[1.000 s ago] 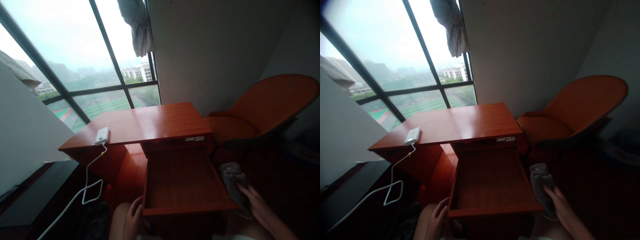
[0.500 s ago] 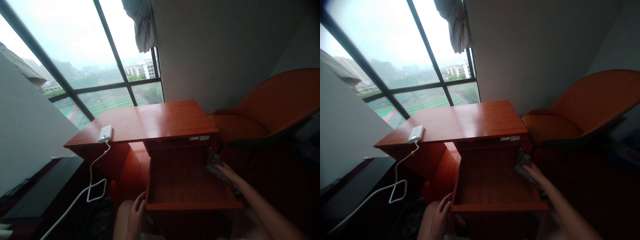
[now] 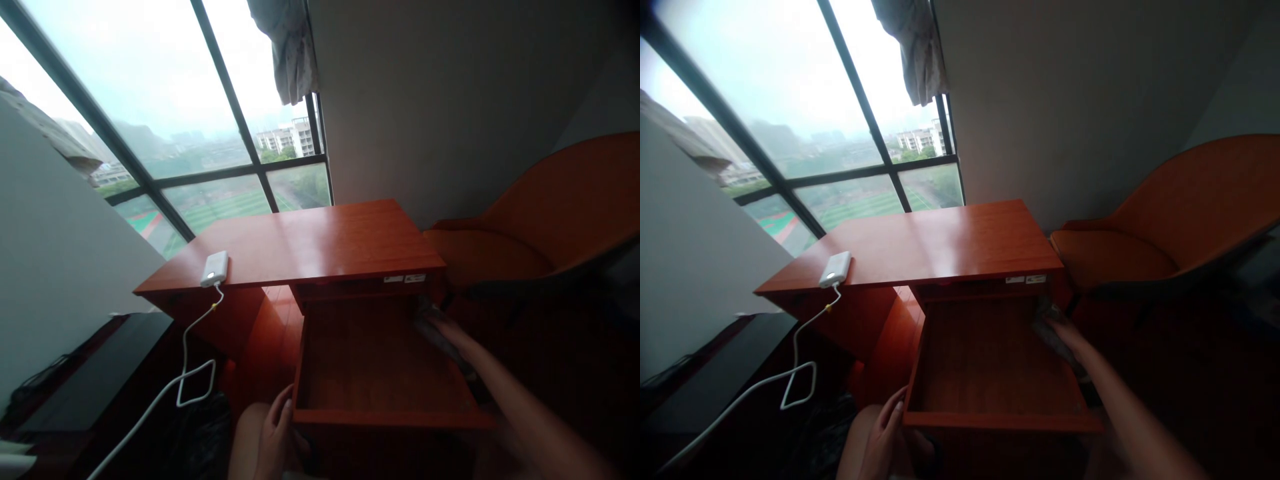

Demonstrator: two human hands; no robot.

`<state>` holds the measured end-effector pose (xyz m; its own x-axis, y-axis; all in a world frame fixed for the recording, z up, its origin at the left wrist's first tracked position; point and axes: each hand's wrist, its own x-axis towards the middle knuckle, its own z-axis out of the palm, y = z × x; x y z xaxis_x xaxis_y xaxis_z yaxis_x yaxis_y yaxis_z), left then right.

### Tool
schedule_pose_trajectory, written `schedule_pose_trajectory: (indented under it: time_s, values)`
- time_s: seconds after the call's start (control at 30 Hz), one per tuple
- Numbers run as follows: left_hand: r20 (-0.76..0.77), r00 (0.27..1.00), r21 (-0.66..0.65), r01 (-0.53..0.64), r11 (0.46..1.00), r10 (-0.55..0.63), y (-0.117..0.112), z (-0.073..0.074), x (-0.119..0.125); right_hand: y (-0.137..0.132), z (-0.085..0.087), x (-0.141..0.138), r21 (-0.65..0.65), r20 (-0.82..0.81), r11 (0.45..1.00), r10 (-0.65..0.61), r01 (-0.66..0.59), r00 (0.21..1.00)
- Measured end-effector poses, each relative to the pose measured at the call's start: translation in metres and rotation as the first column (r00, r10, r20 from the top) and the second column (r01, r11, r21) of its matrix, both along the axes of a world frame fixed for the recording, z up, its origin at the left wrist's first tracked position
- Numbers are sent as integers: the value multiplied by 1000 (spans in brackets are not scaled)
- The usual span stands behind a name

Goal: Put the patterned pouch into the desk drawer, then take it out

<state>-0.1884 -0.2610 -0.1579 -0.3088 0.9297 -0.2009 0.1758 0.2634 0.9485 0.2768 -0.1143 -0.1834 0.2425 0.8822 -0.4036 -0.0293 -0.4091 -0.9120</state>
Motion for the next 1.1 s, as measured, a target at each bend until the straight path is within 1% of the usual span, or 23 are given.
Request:
schedule_pose_trajectory:
  time_s: [0.07, 0.2, 0.33, 0.43, 0.53, 0.73, 0.87, 0.93, 1.03, 1.1]
  values:
    - [-1, 1000, 3, 5, 1000, -5, 0, 1, 0, -12, 1, -2, -35, 16, 999, -10, 10, 1000]
    - [-6, 1000, 29, 22, 999, -22, -1, 4, 1, -44, 0, -4, -49, -18, 999, -3, 2, 1000]
    - [-28, 1000, 54, 2, 999, -1, 0, 3, 2, -80, -2, -4, -144, -47, 989, -36, 28, 998]
    - [-34, 999, 62, 12, 998, -10, 1, 1, 3, -101, -1, -5, -161, 15, 986, -52, 54, 999]
    - [-19, 1000, 49, 19, 999, -18, 1, 1, 3, -116, 1, -4, -170, 78, 983, -54, 67, 995]
    - [-9, 1000, 33, 3, 999, -3, 1, 0, 3, -138, 3, 5, -135, 49, 991, -12, 18, 999]
    - [19, 1000, 24, 24, 999, -25, 0, -2, 2, -140, 16, 9, -189, -18, 981, 38, -41, 999]
    - [23, 999, 25, 35, 999, -35, -1, -2, 2, -133, 20, 7, -161, -40, 984, 69, -74, 997]
    - [25, 999, 40, 36, 999, -37, -2, -1, 2, -110, 20, 2, -86, -47, 993, 77, -81, 996]
    - [27, 999, 47, 37, 998, -38, -2, 0, 2, -87, 16, -1, -79, -80, 995, 54, -61, 995]
